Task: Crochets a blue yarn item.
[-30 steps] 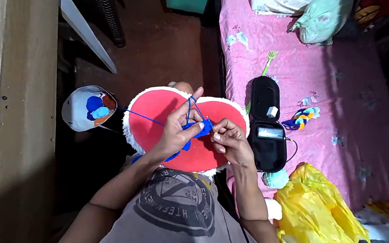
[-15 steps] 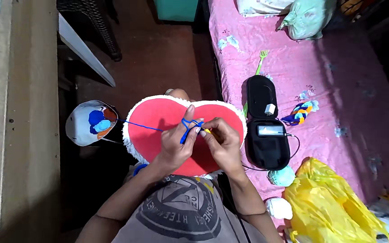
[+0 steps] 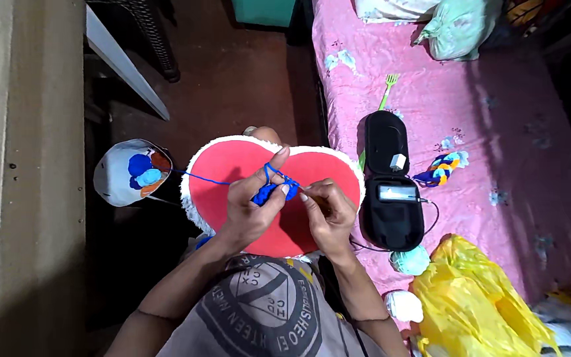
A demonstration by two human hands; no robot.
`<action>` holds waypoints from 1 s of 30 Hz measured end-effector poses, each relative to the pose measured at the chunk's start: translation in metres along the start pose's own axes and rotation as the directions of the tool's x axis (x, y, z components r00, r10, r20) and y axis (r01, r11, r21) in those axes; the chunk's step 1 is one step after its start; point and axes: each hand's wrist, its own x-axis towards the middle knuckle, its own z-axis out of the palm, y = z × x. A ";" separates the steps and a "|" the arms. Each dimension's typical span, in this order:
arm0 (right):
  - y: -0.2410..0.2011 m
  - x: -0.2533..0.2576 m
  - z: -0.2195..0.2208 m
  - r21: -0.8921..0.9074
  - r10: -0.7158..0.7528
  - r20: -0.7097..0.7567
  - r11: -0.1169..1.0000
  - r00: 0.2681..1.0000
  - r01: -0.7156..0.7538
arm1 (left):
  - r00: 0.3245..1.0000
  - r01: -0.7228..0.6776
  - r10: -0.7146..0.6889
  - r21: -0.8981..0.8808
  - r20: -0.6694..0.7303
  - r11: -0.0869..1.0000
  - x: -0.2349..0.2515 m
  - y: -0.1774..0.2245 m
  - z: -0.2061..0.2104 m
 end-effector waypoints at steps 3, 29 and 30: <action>0.002 0.001 -0.003 -0.050 -0.029 0.031 0.998 0.999 0.031 | 1.000 0.001 -0.002 0.021 0.024 1.000 0.004 0.002 -0.006; 0.002 0.001 -0.020 0.252 0.331 0.198 0.892 0.923 -0.374 | 0.959 0.255 -0.232 -0.139 0.160 0.957 0.013 -0.002 -0.015; 0.002 0.001 -0.020 0.213 0.301 0.183 0.917 0.936 -0.336 | 0.961 0.249 -0.226 -0.143 0.160 0.958 0.013 -0.003 -0.015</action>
